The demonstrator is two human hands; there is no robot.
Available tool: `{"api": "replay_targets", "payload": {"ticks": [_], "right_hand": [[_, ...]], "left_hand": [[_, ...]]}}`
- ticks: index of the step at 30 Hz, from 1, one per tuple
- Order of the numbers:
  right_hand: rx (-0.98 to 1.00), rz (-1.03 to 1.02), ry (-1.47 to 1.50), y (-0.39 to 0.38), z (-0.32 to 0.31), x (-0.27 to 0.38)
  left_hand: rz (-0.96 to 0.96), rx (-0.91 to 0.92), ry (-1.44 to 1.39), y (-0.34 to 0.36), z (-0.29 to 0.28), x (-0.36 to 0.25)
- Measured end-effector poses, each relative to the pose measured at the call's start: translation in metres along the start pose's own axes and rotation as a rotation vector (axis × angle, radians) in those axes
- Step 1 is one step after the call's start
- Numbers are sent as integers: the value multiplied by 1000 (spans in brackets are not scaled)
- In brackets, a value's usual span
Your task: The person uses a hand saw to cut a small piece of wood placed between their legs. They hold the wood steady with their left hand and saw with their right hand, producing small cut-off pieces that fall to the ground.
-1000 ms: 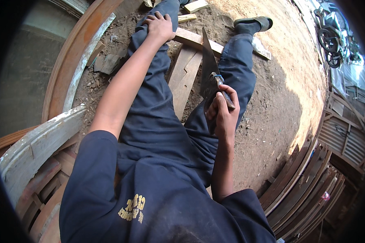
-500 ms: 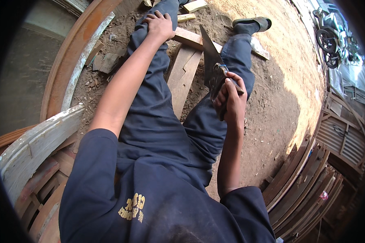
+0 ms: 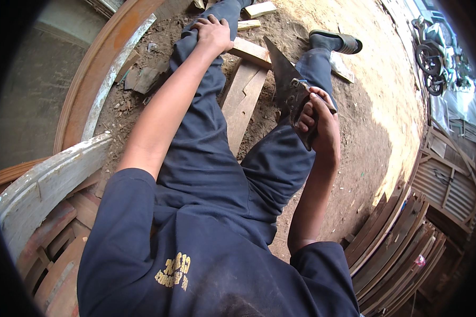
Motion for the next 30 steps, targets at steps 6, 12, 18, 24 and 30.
{"api": "replay_targets", "payload": {"ticks": [6,12,18,24,30], "right_hand": [[30,-14,22,13,1,4],[-4,14,-41,2,3,-15],[-16,-90,1,-19,4,-67],[-89,-268,-346,-78,29,-89],[-97,-165,-97,-89,21,-74]], "left_hand": [[6,10,15,1,-3,-7],[-3,-4,36,-1,-1,-8],[1,-17,43,1,3,-10],[16,-70,25,0,5,-8],[47,-40,26,-5,0,-13]]}}
Point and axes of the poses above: each hand's wrist, its own y-axis towards the middle knuckle, its own z-axis out of the palm, x = y × z, the point moved 3 cm from there along y, towards the middle knuckle, and after that the axes turned 4 degrees about -z, right-handed, at the moved point
